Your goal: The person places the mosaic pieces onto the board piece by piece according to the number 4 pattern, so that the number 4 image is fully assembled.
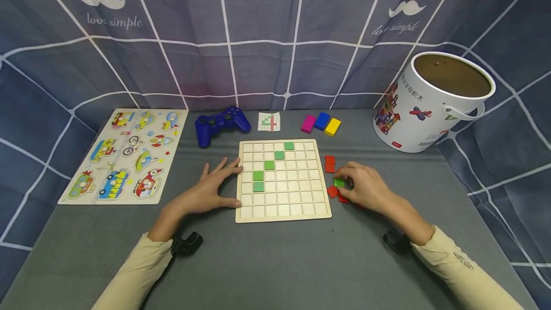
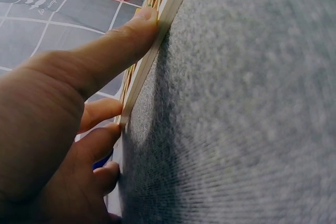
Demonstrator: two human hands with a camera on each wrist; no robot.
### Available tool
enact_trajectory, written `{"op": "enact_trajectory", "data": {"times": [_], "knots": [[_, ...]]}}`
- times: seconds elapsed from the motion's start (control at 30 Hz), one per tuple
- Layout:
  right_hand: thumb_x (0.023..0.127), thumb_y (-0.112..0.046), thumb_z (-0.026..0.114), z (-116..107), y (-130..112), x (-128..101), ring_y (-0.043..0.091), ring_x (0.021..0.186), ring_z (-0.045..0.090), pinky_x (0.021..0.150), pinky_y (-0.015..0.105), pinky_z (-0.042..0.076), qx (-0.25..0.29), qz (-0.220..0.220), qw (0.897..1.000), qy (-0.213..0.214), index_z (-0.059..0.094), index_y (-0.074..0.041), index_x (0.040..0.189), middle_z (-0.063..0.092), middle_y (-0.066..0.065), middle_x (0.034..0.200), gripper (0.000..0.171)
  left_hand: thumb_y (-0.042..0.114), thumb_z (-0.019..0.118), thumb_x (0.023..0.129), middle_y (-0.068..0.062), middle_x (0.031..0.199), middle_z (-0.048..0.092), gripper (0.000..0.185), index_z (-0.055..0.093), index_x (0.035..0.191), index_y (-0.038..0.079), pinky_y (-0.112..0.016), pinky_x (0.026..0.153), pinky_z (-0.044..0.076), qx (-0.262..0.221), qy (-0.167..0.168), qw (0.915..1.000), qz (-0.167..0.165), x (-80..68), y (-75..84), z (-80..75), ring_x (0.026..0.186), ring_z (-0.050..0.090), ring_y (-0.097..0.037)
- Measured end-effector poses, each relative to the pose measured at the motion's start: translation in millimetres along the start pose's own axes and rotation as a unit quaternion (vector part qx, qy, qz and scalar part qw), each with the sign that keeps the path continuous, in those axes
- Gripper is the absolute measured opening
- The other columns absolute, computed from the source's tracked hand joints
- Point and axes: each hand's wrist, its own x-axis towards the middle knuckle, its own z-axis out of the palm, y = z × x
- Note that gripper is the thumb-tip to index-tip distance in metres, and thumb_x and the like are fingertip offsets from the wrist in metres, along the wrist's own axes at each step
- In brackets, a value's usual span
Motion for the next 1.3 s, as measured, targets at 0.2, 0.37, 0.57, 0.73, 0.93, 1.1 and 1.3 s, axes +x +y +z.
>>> {"op": "enact_trajectory", "data": {"times": [0.2, 0.37, 0.57, 0.73, 0.93, 1.1, 1.3], "knots": [[0.076, -0.013, 0.085, -3.3, 1.7, 9.9, 0.012, 0.068, 0.049, 0.058, 0.03, 0.041, 0.001, 0.02, 0.999, -0.032, 0.075, -0.01, 0.094, 0.058, -0.002, 0.08, 0.022, 0.042, 0.085, 0.078, -0.007, 0.166, 0.018, 0.091, 0.042, 0.152, 0.012, -0.066, 0.112, -0.013, -0.004, 0.007, 1.0, 0.003, -1.5, -1.4, 0.4, 0.152, 0.002, -0.036], [0.075, -0.013, 0.085, -4.1, 3.3, 12.6, 0.012, 0.069, 0.049, 0.06, 0.031, 0.04, 0.01, 0.038, 0.998, -0.042, 0.072, -0.011, 0.089, 0.057, -0.003, 0.079, 0.019, 0.042, 0.086, 0.078, -0.007, 0.166, 0.017, 0.092, 0.041, 0.152, 0.012, -0.066, 0.112, -0.013, -0.002, 0.008, 0.9999, 0.008, -0.2, -1.3, 0.1, 0.151, 0.002, -0.037], [0.073, -0.016, 0.087, -6.7, 2.6, 14.5, 0.014, 0.072, 0.052, 0.062, 0.032, 0.042, 0.018, 0.055, 0.997, -0.048, 0.069, -0.013, 0.089, 0.058, -0.001, 0.082, 0.025, 0.042, 0.085, 0.078, -0.006, 0.166, 0.017, 0.092, 0.041, 0.153, 0.012, -0.066, 0.112, -0.013, 0.002, 0.004, 1.0, 0.005, 0.4, -0.6, -0.5, 0.152, 0.001, -0.035], [0.074, -0.02, 0.089, -8.7, -0.4, 17.0, 0.014, 0.072, 0.054, 0.063, 0.033, 0.045, 0.031, 0.051, 0.997, -0.038, 0.065, -0.015, 0.092, 0.059, -0.002, 0.084, 0.03, 0.043, 0.085, 0.078, -0.004, 0.167, 0.016, 0.093, 0.04, 0.153, 0.012, -0.065, 0.113, -0.013, 0.001, 0.003, 1.0, 0.0, -0.1, -0.3, -0.4, 0.152, 0.001, -0.034], [0.074, -0.02, 0.09, -10.4, -9.1, 21.2, 0.014, 0.069, 0.057, 0.063, 0.032, 0.047, 0.061, 0.021, 0.998, -0.022, 0.067, -0.015, 0.093, 0.062, -0.004, 0.083, 0.03, 0.042, 0.085, 0.078, -0.005, 0.166, 0.016, 0.093, 0.04, 0.153, 0.011, -0.065, 0.112, -0.013, -0.003, 0.006, 1.0, 0.004, -1.0, -0.1, -0.2, 0.152, 0.002, -0.036], [0.074, -0.018, 0.09, -6.3, -21.7, 27.6, 0.015, 0.067, 0.057, 0.063, 0.032, 0.046, 0.089, 0.01, 0.996, -0.016, 0.069, -0.014, 0.094, 0.063, -0.004, 0.085, 0.029, 0.042, 0.085, 0.079, -0.006, 0.166, 0.017, 0.092, 0.04, 0.153, 0.011, -0.066, 0.112, -0.013, -0.002, 0.005, 1.0, 0.008, -1.5, -0.5, -0.2, 0.152, 0.002, -0.037], [0.074, -0.015, 0.09, 6.3, -38.6, 40.3, 0.011, 0.064, 0.054, 0.062, 0.032, 0.045, 0.115, -0.019, 0.993, -0.012, 0.07, -0.014, 0.096, 0.061, -0.002, 0.083, 0.03, 0.042, 0.085, 0.079, -0.007, 0.166, 0.017, 0.092, 0.041, 0.153, 0.011, -0.066, 0.112, -0.013, 0.001, 0.007, 0.9999, 0.013, -1.2, -2.1, 0.3, 0.152, 0.003, -0.037]]}}
